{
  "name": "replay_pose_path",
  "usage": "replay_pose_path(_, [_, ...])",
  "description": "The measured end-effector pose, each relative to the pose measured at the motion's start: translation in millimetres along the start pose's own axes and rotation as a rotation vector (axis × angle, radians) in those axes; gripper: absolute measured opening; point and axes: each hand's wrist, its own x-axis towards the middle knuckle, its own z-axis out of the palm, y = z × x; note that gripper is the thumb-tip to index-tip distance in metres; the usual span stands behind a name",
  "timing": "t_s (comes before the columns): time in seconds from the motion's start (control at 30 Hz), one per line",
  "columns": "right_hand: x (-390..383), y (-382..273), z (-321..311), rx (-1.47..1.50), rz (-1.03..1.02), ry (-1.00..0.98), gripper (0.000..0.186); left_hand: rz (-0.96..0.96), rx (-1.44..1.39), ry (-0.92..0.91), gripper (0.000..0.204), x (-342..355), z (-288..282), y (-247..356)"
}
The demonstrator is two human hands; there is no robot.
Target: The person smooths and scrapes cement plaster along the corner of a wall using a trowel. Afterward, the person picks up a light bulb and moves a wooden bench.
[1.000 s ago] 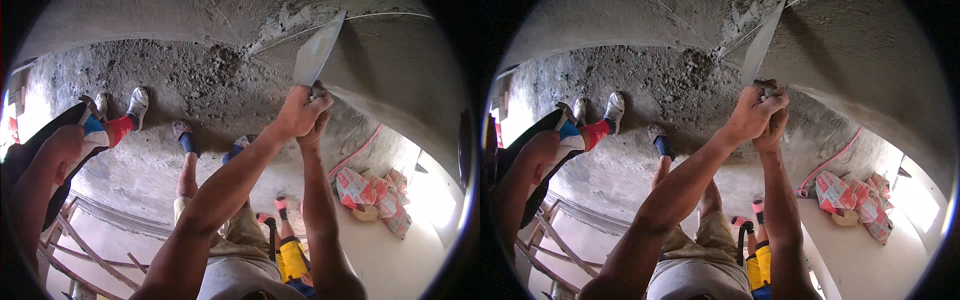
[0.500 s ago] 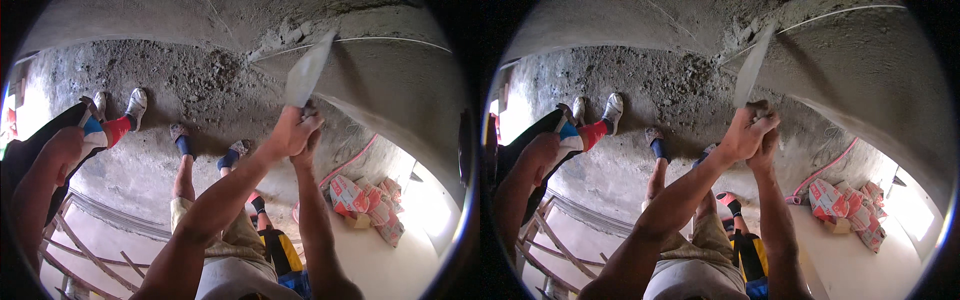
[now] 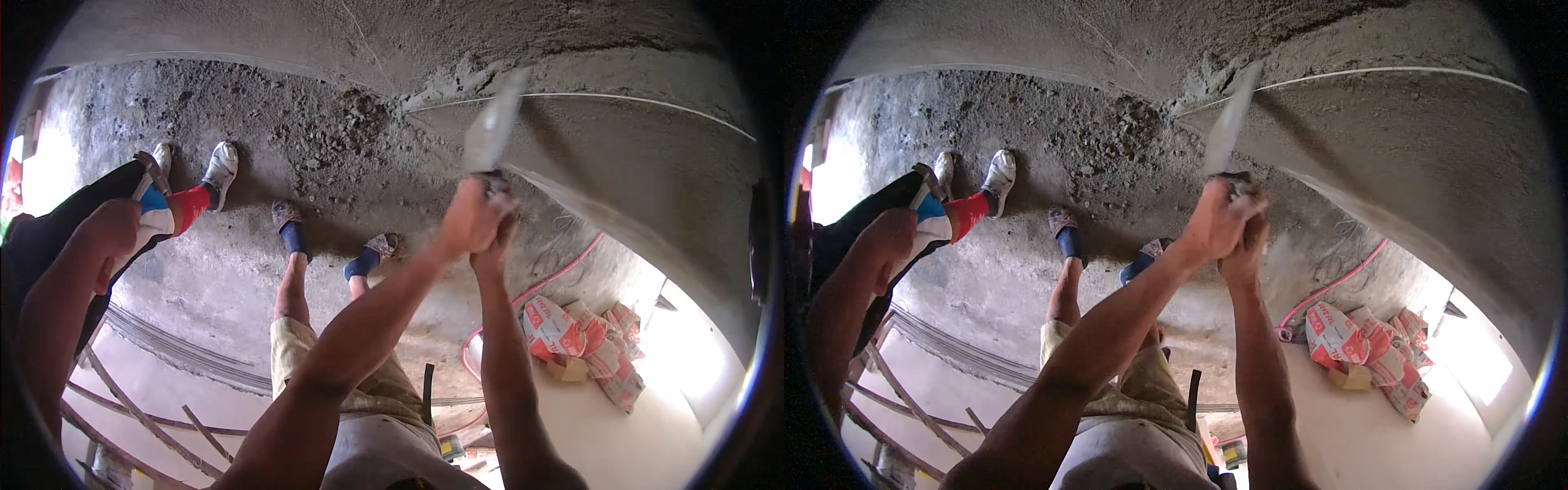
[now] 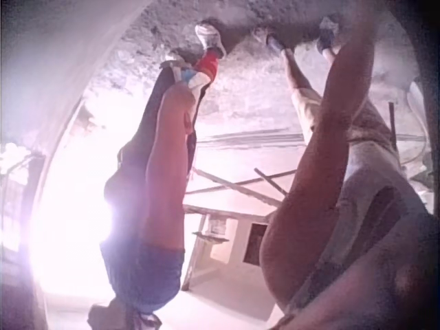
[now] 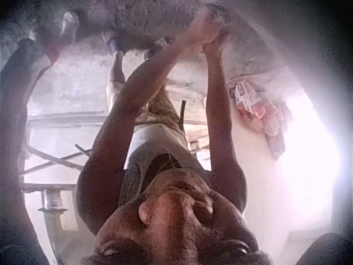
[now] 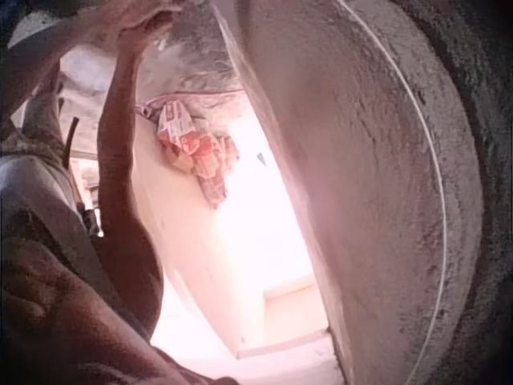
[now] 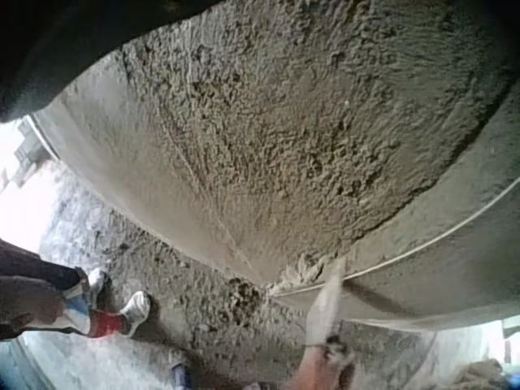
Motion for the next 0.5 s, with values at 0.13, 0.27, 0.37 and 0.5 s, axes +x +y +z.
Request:
replay_pose_path(0.13, [13, 43, -8, -0.395, -0.104, -0.403, 0.035, -0.219, -0.132, -0.036, 0.017, -5, -21, -43])
replay_pose_path(0.27, [15, 55, -28, -0.19, -0.013, -0.26, 0.036, -0.152, -0.039, -0.019, 0.019, -13, -12, -12])
replay_pose_path(0.37, [3, 28, -13, -0.178, -0.169, -0.2, 0.039, -0.125, -0.03, -0.111, 0.018, -5, -19, 10])
replay_pose_path(0.5, [20, 53, 7, -0.35, 0.172, -0.408, 0.036, 0.226, 0.394, -0.074, 0.017, 10, -45, -81])
